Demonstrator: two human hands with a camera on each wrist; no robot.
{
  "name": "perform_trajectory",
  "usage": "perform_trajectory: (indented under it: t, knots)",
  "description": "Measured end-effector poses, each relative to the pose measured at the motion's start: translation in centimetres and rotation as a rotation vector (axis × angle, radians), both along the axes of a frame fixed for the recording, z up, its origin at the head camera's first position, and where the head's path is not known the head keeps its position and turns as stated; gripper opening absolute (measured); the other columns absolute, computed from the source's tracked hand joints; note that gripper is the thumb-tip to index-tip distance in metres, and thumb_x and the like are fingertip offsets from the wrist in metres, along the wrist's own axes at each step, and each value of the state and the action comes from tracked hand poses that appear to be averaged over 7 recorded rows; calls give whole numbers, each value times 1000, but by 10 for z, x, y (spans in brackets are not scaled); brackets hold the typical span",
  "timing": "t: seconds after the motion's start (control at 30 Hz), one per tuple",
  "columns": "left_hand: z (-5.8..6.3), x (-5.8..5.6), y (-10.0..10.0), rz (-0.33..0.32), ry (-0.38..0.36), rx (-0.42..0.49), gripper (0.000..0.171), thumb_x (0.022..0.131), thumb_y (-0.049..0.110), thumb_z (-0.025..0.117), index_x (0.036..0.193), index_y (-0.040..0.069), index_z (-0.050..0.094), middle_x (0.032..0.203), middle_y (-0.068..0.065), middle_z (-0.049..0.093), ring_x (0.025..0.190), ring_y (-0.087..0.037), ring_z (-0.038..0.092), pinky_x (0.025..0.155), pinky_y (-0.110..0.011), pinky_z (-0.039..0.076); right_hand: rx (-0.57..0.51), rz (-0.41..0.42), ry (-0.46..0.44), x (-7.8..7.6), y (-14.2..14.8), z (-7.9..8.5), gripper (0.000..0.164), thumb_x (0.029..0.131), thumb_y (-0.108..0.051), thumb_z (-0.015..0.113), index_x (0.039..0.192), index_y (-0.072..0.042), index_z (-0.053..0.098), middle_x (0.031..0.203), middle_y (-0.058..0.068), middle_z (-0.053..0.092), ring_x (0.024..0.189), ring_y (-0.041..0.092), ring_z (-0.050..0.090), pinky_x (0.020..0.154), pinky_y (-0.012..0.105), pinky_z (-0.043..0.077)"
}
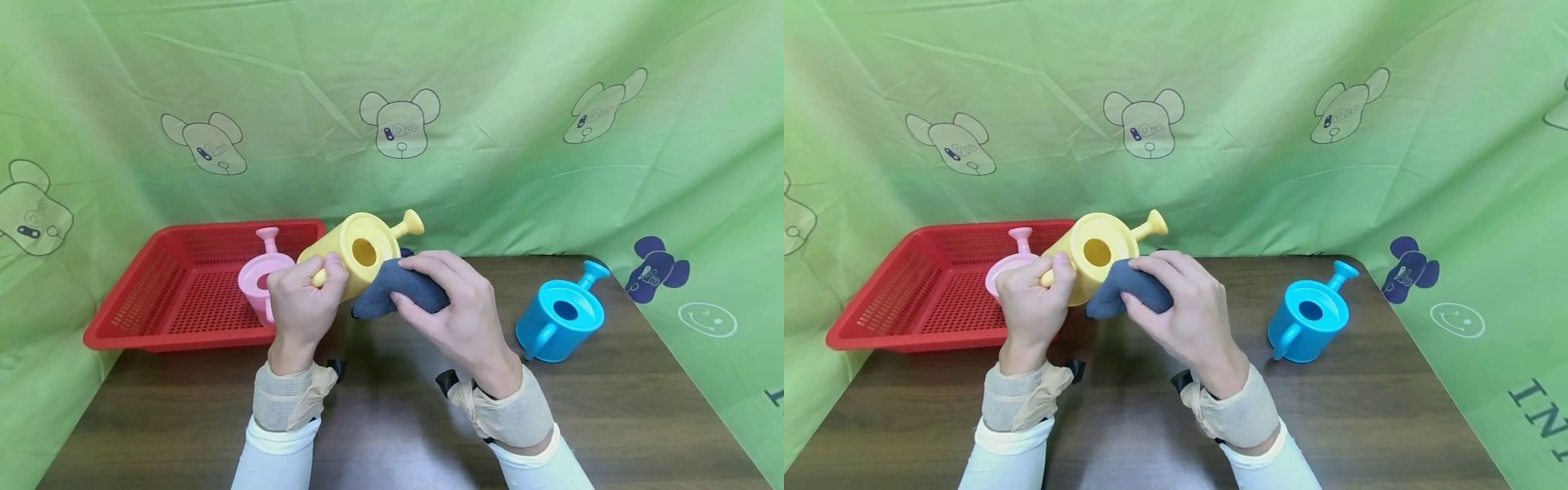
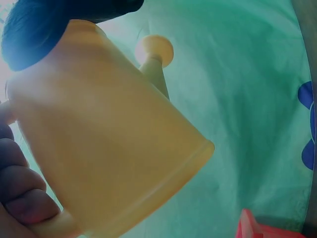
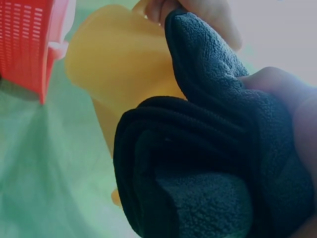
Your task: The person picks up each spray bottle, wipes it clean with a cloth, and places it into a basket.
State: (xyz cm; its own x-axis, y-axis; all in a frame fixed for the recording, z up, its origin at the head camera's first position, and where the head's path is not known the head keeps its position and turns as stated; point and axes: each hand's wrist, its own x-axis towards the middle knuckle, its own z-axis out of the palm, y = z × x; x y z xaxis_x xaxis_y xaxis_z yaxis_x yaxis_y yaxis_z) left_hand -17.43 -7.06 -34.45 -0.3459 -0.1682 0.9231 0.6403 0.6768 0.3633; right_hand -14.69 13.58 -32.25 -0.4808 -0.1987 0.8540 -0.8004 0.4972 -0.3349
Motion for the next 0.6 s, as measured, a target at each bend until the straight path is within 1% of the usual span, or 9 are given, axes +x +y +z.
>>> perform_trajectory:
  t: [0.1,0.27,0.47,0.6]
  knots:
    - [0,1,-2,4,-3,9,42,83,21,58,46,15,37,43,5,32,42,-9,27,37,-26,21,15,1,-7,-6,3,-5,33,74,-28,75,105,-17,70,105,-6,66,95,6,59,80,29,50]
    - [1,2,-3,0,3,11,42,83,20,58,46,15,37,43,5,32,42,-9,27,37,-25,21,37,-16,-24,-11,8,-7,33,76,-31,73,106,-20,70,106,-9,65,96,5,59,80,29,50]
    - [3,3,-4,-16,13,2,42,82,20,58,46,16,37,42,5,33,41,-7,27,38,-24,20,74,-65,-54,-14,15,-7,32,77,-35,72,106,-21,70,106,-12,64,95,3,58,79,28,49]
    - [3,4,-3,-49,26,-19,42,80,19,59,45,17,36,42,7,32,41,-6,26,38,-24,18,113,-110,-75,-16,21,-8,31,78,-37,71,105,-23,69,105,-15,63,94,1,58,78,27,49]
